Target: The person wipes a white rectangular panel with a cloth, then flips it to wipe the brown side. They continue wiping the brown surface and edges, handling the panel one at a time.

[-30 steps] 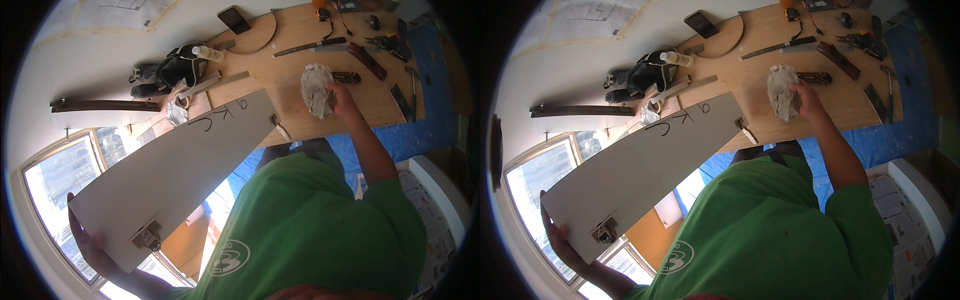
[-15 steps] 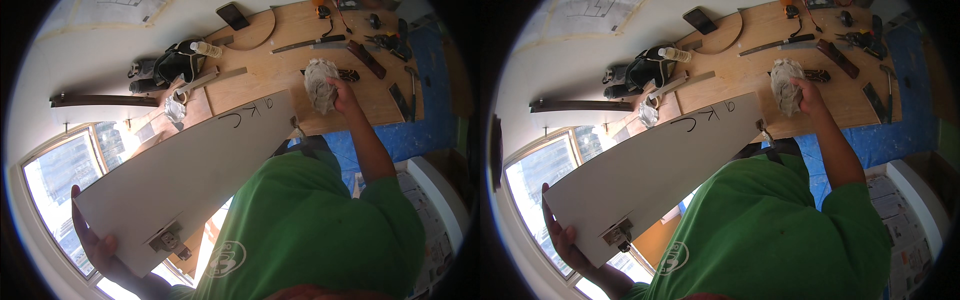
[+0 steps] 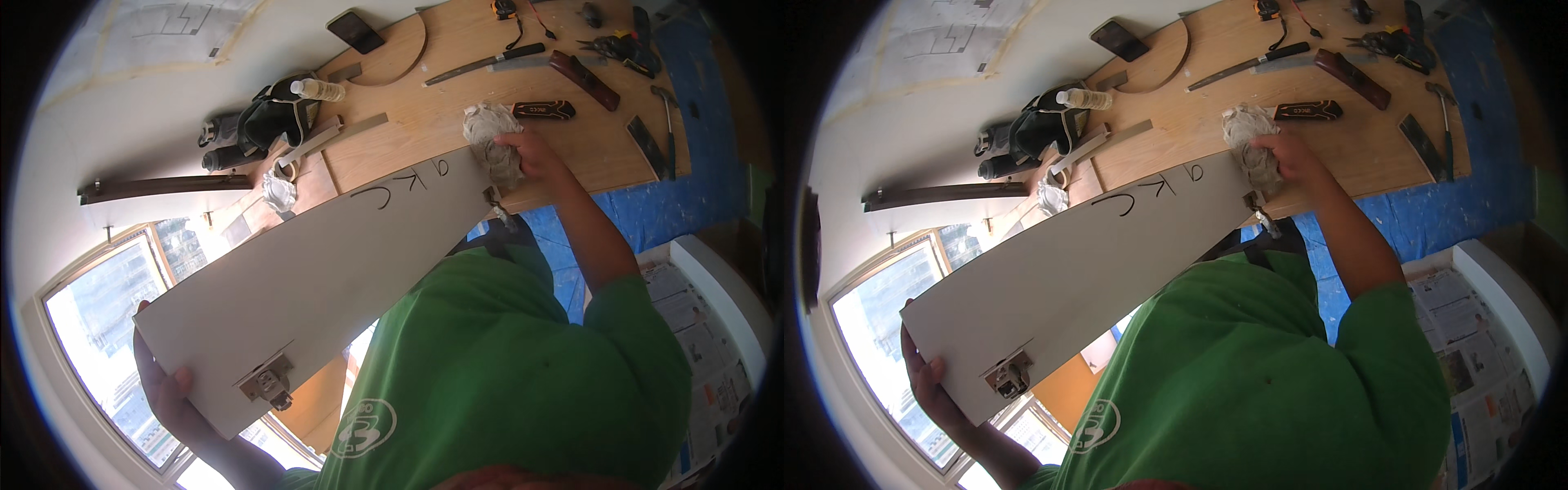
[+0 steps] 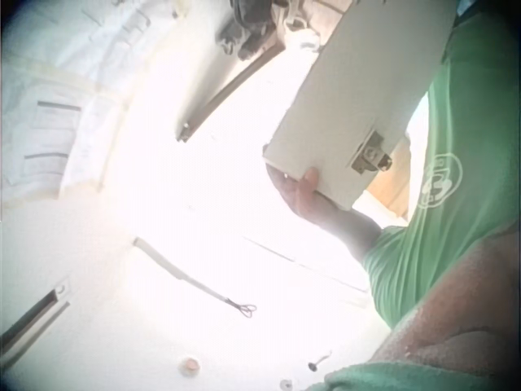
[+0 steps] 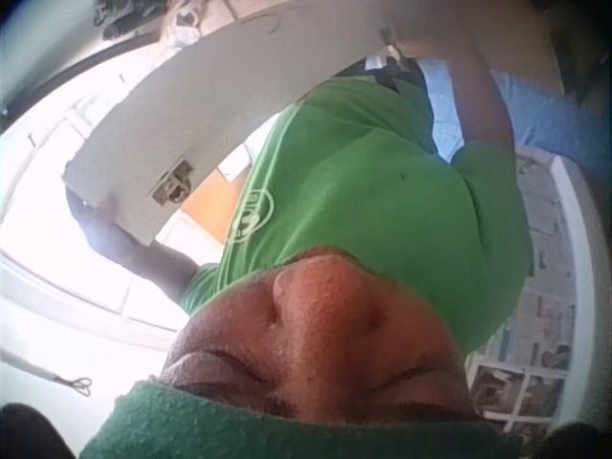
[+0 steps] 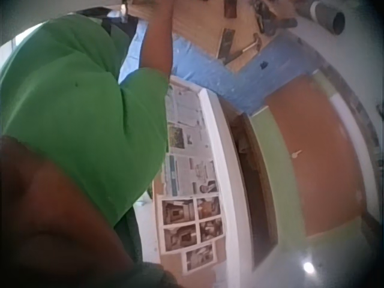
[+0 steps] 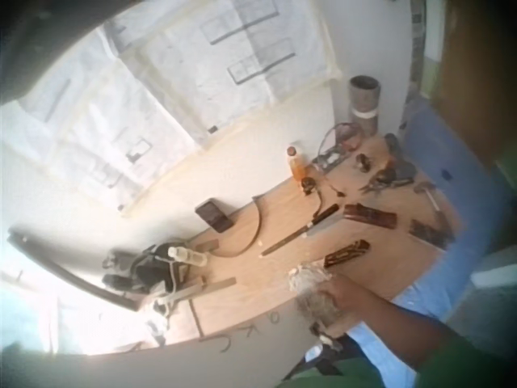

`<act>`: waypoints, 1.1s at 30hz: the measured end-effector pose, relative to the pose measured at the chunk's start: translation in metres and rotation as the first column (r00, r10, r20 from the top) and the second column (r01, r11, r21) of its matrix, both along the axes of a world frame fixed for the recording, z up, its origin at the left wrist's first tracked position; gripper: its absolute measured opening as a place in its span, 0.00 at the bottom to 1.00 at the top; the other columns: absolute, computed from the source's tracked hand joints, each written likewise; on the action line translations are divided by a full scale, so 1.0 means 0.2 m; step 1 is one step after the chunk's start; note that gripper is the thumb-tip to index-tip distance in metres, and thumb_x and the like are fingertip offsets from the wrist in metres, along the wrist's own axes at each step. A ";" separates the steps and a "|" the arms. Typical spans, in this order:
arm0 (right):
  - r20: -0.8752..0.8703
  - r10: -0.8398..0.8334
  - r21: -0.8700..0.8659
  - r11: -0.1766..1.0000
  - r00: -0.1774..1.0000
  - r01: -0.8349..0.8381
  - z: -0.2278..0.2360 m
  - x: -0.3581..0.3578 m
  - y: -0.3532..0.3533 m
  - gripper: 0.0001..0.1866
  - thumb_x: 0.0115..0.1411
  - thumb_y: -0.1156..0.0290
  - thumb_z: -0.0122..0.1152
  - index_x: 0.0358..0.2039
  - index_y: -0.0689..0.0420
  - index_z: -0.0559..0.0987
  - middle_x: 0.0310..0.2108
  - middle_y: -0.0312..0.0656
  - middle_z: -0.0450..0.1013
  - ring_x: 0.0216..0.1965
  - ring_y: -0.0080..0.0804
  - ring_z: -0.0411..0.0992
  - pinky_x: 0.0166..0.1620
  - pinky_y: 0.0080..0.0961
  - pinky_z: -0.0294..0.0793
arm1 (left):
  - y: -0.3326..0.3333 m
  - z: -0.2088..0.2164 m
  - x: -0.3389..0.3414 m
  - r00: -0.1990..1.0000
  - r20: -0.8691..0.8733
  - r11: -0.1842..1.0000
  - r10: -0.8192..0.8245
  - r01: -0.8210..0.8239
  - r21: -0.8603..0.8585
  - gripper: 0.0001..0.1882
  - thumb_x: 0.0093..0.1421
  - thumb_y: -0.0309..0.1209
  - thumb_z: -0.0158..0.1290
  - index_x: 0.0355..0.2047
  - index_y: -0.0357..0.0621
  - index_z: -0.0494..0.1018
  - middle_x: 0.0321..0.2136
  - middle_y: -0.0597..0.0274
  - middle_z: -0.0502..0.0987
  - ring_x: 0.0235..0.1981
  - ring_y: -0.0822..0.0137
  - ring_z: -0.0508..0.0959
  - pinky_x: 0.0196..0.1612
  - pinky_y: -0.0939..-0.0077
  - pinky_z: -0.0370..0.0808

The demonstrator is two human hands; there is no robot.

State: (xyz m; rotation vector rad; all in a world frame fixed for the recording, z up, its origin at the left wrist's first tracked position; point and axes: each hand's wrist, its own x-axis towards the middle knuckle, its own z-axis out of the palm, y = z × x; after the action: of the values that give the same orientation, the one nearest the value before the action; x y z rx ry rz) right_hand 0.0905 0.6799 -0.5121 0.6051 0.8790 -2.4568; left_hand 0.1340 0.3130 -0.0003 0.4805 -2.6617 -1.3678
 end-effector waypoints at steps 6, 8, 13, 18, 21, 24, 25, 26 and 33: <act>0.042 0.107 0.004 0.994 0.993 -0.108 -0.04 -0.12 -0.16 0.21 0.59 0.81 0.61 0.54 0.65 0.75 0.44 0.47 0.79 0.44 0.39 0.81 0.48 0.38 0.83 | -0.10 -0.02 0.02 1.000 0.023 0.998 0.010 -0.012 0.068 0.52 0.43 0.35 0.58 0.70 0.32 0.56 0.57 0.43 0.72 0.59 0.50 0.76 0.61 0.59 0.77; 0.085 0.167 0.006 0.986 0.982 -0.168 -0.09 -0.15 -0.16 0.22 0.59 0.81 0.62 0.55 0.65 0.75 0.44 0.47 0.79 0.43 0.38 0.81 0.48 0.38 0.83 | -0.12 -0.03 0.01 1.000 0.027 0.997 0.004 -0.006 0.081 0.52 0.43 0.34 0.57 0.70 0.32 0.56 0.57 0.43 0.73 0.58 0.50 0.76 0.61 0.59 0.77; 0.068 0.170 0.043 0.984 0.983 -0.173 -0.12 -0.17 -0.21 0.21 0.56 0.80 0.66 0.52 0.66 0.77 0.43 0.47 0.80 0.40 0.38 0.82 0.46 0.38 0.84 | -0.15 -0.02 0.02 0.997 0.075 0.994 0.007 -0.015 0.107 0.54 0.43 0.36 0.58 0.71 0.30 0.54 0.60 0.40 0.69 0.60 0.48 0.75 0.64 0.57 0.74; 0.066 0.216 0.259 0.939 0.974 -0.225 -0.14 -0.17 -0.24 0.23 0.51 0.83 0.71 0.50 0.65 0.79 0.42 0.45 0.81 0.40 0.36 0.81 0.46 0.36 0.83 | -0.17 -0.05 0.02 0.999 0.047 0.988 0.021 -0.028 0.149 0.53 0.44 0.35 0.58 0.71 0.29 0.53 0.61 0.41 0.69 0.60 0.49 0.75 0.64 0.56 0.74; 0.060 0.228 0.367 0.900 0.972 -0.234 -0.19 -0.18 -0.25 0.24 0.50 0.82 0.73 0.49 0.65 0.80 0.41 0.45 0.82 0.40 0.35 0.81 0.47 0.33 0.81 | -0.14 -0.03 -0.01 0.999 0.052 0.988 0.011 -0.018 0.151 0.54 0.44 0.34 0.58 0.72 0.29 0.52 0.62 0.41 0.69 0.61 0.49 0.75 0.65 0.56 0.73; 0.021 0.275 0.543 0.804 0.961 -0.242 -0.21 -0.18 -0.27 0.24 0.50 0.80 0.74 0.49 0.65 0.81 0.42 0.44 0.82 0.40 0.32 0.81 0.48 0.30 0.80 | -0.17 -0.04 -0.01 0.999 0.040 0.990 0.026 -0.031 0.136 0.54 0.44 0.35 0.58 0.72 0.28 0.52 0.63 0.41 0.67 0.62 0.48 0.74 0.66 0.54 0.72; -0.003 0.298 0.602 0.763 0.955 -0.236 -0.22 -0.19 -0.28 0.23 0.51 0.79 0.74 0.49 0.64 0.81 0.42 0.43 0.82 0.40 0.32 0.81 0.48 0.29 0.80 | -0.17 -0.05 -0.01 0.999 0.035 0.992 0.030 -0.034 0.124 0.54 0.44 0.35 0.58 0.72 0.29 0.52 0.64 0.41 0.67 0.62 0.48 0.73 0.66 0.54 0.71; -0.023 0.329 0.651 0.721 0.944 -0.235 -0.22 -0.19 -0.29 0.22 0.52 0.78 0.73 0.49 0.64 0.81 0.42 0.42 0.82 0.41 0.31 0.80 0.48 0.29 0.79 | -0.16 -0.05 -0.01 0.999 0.028 0.994 0.041 -0.044 0.103 0.54 0.44 0.36 0.58 0.72 0.29 0.52 0.64 0.41 0.66 0.62 0.48 0.73 0.66 0.54 0.71; -0.160 0.500 0.699 0.666 0.851 -0.260 0.04 -0.23 -0.35 0.21 0.49 0.68 0.74 0.43 0.64 0.83 0.35 0.46 0.83 0.39 0.33 0.81 0.47 0.30 0.78 | -0.16 -0.04 -0.02 0.998 0.057 0.999 0.034 -0.036 0.031 0.55 0.45 0.39 0.58 0.72 0.30 0.52 0.65 0.41 0.67 0.62 0.48 0.73 0.66 0.54 0.70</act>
State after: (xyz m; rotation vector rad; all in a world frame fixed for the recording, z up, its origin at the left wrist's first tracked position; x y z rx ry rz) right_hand 0.0451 0.6100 -0.5038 0.1518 1.8498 -1.8335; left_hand 0.1302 0.2810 -0.0091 0.5749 -2.6657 -1.4096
